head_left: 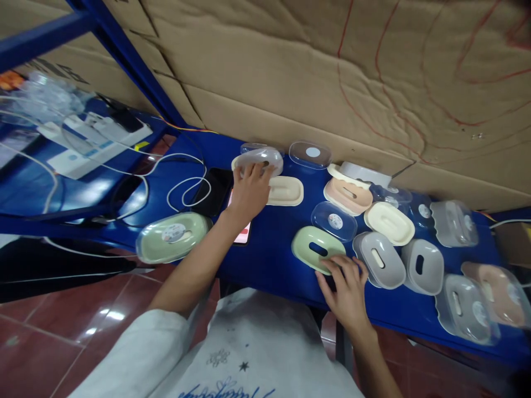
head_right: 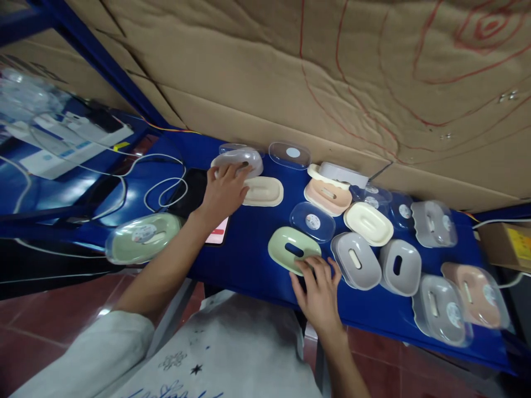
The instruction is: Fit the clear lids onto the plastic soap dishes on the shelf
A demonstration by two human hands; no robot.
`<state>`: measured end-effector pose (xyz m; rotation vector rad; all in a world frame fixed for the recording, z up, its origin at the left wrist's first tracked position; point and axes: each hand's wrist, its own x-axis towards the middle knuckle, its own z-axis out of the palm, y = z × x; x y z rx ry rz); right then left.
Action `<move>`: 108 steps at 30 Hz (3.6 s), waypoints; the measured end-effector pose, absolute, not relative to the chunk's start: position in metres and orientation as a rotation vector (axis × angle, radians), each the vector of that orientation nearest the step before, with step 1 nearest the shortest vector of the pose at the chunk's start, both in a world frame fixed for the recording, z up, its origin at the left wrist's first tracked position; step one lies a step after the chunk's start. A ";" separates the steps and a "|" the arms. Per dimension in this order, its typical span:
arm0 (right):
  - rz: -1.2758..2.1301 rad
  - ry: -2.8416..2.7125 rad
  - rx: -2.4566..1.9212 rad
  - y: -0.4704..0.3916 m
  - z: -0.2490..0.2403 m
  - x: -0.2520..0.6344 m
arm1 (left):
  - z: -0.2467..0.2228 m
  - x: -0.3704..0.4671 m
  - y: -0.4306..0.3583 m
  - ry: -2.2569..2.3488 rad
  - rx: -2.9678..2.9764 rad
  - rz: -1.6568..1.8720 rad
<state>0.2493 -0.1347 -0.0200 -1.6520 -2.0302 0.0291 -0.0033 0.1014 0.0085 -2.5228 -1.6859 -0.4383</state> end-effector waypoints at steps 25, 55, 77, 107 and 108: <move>-0.007 -2.060 -1.634 -0.144 -0.022 0.254 | -0.006 0.005 0.032 -1.116 -2.860 -0.392; 0.039 -2.439 -1.496 0.103 0.014 0.182 | -0.023 -0.030 -0.070 -1.367 -3.056 -0.955; 0.223 -2.299 -1.261 0.088 0.042 0.176 | -0.026 -0.039 -0.063 -1.736 -3.245 -1.146; 0.111 -2.585 -1.240 -0.091 -0.009 0.251 | -0.011 -0.039 -0.063 -1.424 -3.246 -0.983; 0.106 -2.565 -1.273 -0.088 -0.007 0.250 | -0.005 -0.040 -0.060 -1.399 -3.169 -1.032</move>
